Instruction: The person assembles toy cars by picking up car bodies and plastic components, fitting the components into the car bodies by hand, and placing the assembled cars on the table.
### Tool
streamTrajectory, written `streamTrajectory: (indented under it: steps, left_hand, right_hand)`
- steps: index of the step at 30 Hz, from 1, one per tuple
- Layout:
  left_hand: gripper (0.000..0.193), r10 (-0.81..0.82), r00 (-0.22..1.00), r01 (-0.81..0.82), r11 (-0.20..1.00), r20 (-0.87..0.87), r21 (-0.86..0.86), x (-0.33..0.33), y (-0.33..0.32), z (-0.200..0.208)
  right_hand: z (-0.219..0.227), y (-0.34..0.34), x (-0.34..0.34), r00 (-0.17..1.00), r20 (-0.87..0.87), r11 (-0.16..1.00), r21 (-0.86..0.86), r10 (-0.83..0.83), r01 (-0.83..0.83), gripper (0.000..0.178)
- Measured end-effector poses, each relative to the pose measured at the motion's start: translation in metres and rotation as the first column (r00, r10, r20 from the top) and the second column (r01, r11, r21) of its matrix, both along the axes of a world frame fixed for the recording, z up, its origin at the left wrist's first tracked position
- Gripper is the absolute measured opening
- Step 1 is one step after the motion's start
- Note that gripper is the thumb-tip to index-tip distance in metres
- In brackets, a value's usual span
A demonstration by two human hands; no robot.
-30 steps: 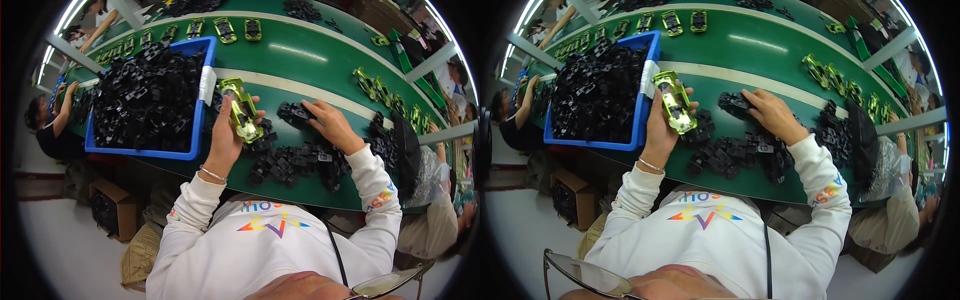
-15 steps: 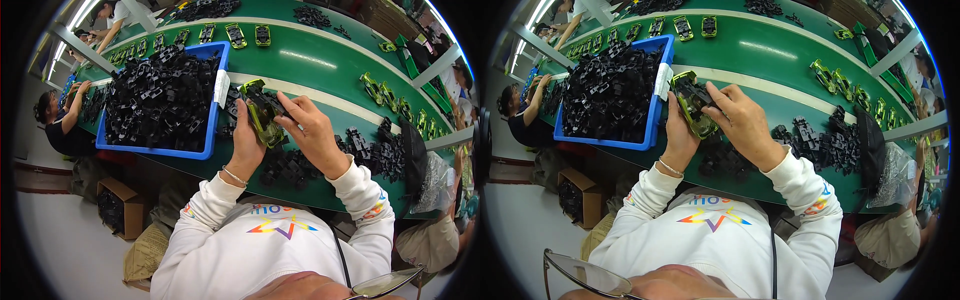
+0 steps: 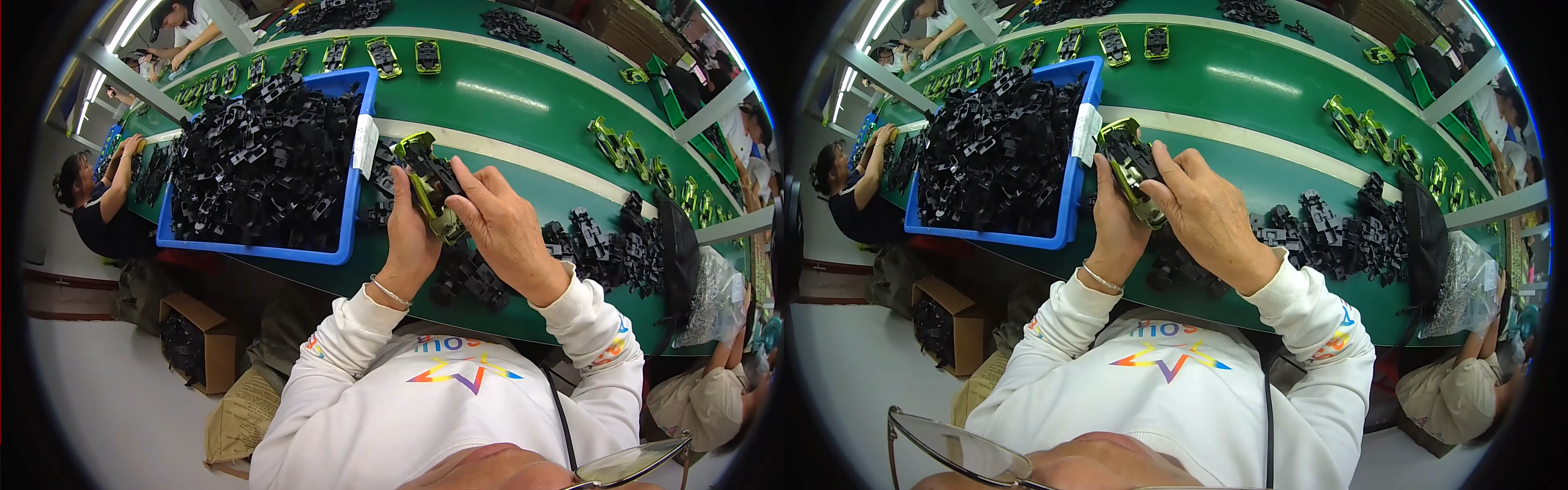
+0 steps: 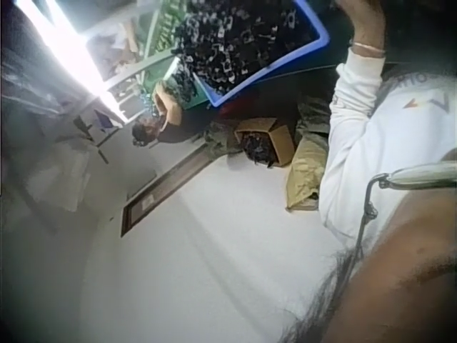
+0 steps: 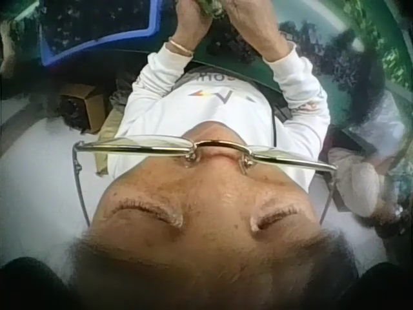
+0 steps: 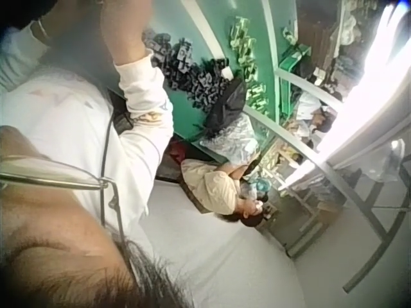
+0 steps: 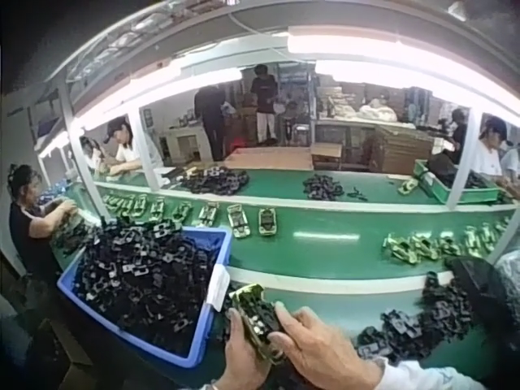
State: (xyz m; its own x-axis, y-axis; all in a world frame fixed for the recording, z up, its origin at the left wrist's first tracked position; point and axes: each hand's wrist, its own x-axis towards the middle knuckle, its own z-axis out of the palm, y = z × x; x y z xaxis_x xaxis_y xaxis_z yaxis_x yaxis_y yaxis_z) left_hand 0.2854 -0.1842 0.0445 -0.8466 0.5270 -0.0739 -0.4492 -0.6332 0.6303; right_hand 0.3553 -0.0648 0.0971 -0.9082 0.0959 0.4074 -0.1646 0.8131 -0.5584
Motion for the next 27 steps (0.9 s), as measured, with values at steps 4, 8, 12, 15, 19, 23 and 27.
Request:
streamTrajectory:
  steps: [4,8,12,15,19,23,27]
  left_hand:
    - [0.064,-0.001,1.000,0.001,1.000,0.013,-0.005,-0.002,0.003,0.001]
    - [0.066,0.015,0.999,-0.016,0.999,-0.043,-0.030,-0.001,0.005,0.003]
    - [0.068,0.007,0.998,-0.010,0.999,-0.070,-0.041,-0.001,0.006,0.006]
    - [0.068,0.023,0.994,-0.028,0.999,-0.107,-0.046,-0.001,0.008,0.006]
    - [0.068,0.013,0.991,-0.025,0.996,-0.136,-0.082,-0.002,0.008,0.004]
    - [0.064,-0.017,0.987,0.000,0.995,-0.162,-0.099,-0.003,0.006,0.003]
    - [0.063,-0.036,0.985,0.014,0.992,-0.168,-0.128,-0.010,0.005,0.004]
  right_hand:
    - [0.002,-0.002,0.001,1.000,-0.021,0.996,0.090,-0.018,0.020,0.047]
    - [0.002,0.001,0.001,0.999,0.037,0.997,0.071,0.011,-0.013,0.050]
    - [0.005,0.003,0.003,0.993,0.110,0.998,-0.045,0.046,-0.041,0.051]
    - [0.006,0.003,0.002,0.994,0.104,0.999,0.005,0.040,-0.041,0.052]
    - [0.007,0.008,0.001,0.988,0.140,0.995,0.053,0.072,-0.080,0.051]
    - [0.010,0.012,-0.002,0.984,0.150,0.988,0.099,0.101,-0.116,0.050]
    - [0.021,0.019,-0.006,0.973,0.192,0.975,0.158,0.125,-0.156,0.051]
